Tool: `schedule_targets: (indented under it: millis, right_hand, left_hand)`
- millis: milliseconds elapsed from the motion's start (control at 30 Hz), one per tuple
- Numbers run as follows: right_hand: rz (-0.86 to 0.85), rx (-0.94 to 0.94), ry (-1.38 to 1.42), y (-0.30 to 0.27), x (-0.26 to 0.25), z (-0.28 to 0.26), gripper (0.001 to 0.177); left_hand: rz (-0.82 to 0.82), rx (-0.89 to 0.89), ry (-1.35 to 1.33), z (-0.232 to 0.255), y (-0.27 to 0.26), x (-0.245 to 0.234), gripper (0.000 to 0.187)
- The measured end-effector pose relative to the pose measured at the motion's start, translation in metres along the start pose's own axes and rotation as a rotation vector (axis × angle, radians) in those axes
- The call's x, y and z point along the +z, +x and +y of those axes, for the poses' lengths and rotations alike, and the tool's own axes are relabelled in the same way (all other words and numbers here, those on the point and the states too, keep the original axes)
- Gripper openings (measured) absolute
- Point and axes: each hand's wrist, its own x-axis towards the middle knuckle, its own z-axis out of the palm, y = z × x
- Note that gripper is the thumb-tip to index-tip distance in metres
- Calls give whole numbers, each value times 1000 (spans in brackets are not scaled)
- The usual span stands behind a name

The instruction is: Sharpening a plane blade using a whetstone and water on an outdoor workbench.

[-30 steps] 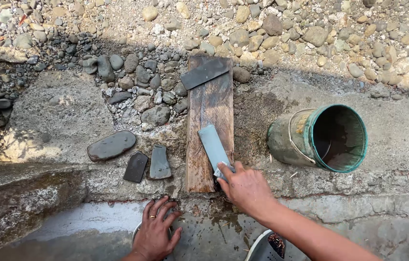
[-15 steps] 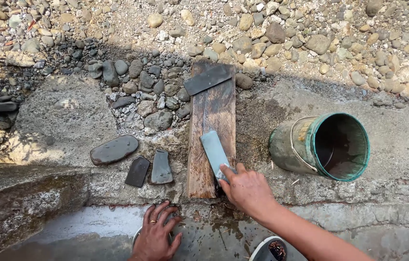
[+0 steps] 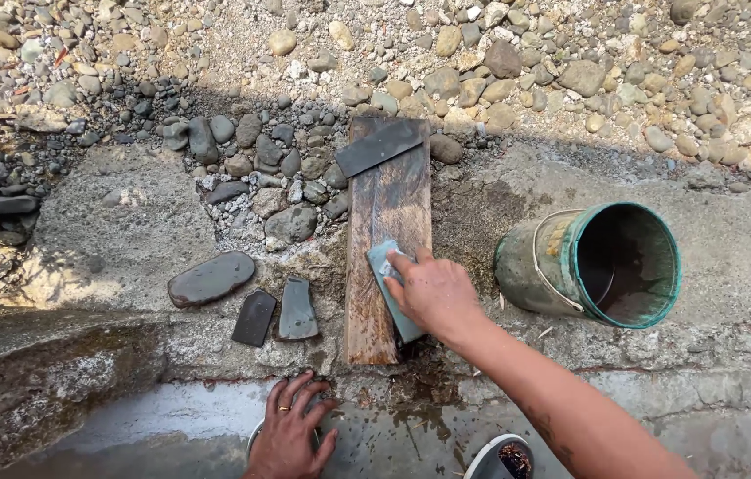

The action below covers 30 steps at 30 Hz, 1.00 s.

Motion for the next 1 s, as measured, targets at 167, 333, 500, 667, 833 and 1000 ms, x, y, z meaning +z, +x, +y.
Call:
schedule_targets:
  millis: [167,333,500,667,833,1000]
  right_hand:
    - [-41,0,31,-29,-3,-5,44]
    - [-251,-34,17,-44,-12,-2,45]
    - [-194,-69,-13,-54,0,6,42]
    - [-68,-75,-4,-68,13,7,45]
    - [-62,-17,-9,-53,11,3,46]
    - [136,-5,44,13,4,8,43]
  left_hand:
    - [25,6,-21,-2,0,4,47]
    - [97,42,-11,0,-3,2,47]
    - [64,40,-3,-3,0,7,46]
    - [108,34,-9,1,-4,2,46]
    - [108,32,-14,4,-3,1,45]
    - [90,40,19,4,-1,-3,47]
